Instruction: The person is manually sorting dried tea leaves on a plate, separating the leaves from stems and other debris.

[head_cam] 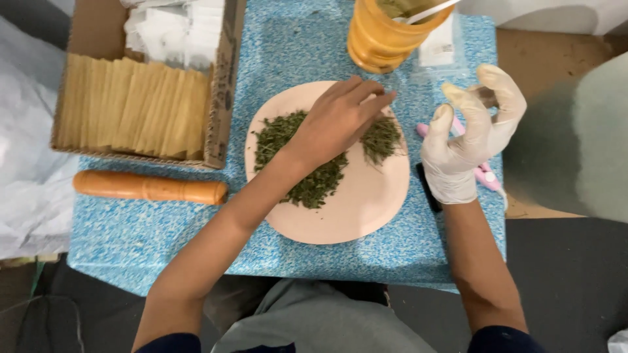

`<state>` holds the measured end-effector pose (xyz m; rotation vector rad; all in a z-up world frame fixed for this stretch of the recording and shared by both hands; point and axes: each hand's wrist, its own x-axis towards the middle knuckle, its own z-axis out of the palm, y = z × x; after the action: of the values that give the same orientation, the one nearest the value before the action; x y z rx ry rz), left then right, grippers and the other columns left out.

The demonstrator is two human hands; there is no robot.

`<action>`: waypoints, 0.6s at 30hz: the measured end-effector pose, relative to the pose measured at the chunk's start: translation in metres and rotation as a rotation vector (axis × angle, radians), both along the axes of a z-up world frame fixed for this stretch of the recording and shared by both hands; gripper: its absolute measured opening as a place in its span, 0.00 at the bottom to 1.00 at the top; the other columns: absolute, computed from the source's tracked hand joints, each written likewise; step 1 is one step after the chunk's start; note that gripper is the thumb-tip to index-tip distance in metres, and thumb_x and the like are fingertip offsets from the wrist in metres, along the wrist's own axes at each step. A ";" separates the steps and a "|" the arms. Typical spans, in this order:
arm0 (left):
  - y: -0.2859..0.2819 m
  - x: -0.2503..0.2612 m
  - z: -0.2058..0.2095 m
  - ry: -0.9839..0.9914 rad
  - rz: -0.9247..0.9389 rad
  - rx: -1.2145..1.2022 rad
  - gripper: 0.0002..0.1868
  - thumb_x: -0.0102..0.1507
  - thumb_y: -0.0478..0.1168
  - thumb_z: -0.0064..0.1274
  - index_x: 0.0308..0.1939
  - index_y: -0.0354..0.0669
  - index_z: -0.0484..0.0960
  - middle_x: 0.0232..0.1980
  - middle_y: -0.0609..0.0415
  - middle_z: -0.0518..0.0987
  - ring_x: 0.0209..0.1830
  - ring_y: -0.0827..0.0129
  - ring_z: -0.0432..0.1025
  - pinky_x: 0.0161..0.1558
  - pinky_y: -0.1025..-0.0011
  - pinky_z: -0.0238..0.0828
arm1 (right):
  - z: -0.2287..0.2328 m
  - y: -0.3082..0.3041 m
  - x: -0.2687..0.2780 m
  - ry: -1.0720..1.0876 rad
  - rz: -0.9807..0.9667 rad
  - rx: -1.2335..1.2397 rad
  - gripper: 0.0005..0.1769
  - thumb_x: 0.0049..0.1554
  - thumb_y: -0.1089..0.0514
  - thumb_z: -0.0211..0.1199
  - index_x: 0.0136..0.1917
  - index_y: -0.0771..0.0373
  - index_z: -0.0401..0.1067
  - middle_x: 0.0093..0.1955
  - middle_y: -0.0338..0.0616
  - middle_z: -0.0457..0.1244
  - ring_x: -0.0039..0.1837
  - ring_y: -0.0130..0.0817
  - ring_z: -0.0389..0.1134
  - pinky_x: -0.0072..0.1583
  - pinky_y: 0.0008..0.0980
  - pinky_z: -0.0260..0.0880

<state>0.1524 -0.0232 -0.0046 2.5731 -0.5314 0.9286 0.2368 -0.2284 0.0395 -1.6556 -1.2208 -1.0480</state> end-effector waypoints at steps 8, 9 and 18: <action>0.048 -0.124 0.022 0.068 0.122 -0.039 0.11 0.75 0.36 0.59 0.62 0.41 0.84 0.52 0.48 0.83 0.53 0.53 0.77 0.52 0.57 0.75 | -0.044 0.008 -0.005 -0.008 0.180 -0.294 0.16 0.62 0.61 0.73 0.63 0.65 0.81 0.66 0.65 0.65 0.63 0.65 0.71 0.62 0.60 0.77; 0.049 -0.139 0.018 0.033 0.130 -0.061 0.08 0.70 0.33 0.65 0.54 0.44 0.89 0.43 0.51 0.84 0.45 0.58 0.79 0.45 0.65 0.74 | -0.056 0.011 -0.008 -0.005 0.222 -0.400 0.18 0.55 0.60 0.80 0.60 0.60 0.85 0.60 0.59 0.69 0.56 0.59 0.74 0.55 0.53 0.77; 0.045 -0.162 -0.006 -0.212 0.247 0.104 0.06 0.71 0.36 0.68 0.52 0.48 0.93 0.41 0.53 0.85 0.42 0.65 0.75 0.45 0.69 0.72 | -0.046 0.034 -0.037 0.163 0.368 -0.945 0.11 0.68 0.54 0.67 0.58 0.61 0.81 0.54 0.53 0.71 0.59 0.59 0.76 0.55 0.54 0.77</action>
<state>-0.0100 0.0214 -0.0105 2.6928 -0.3281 1.3002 0.1999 -0.1940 -0.0061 -1.9962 -1.9717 -0.0584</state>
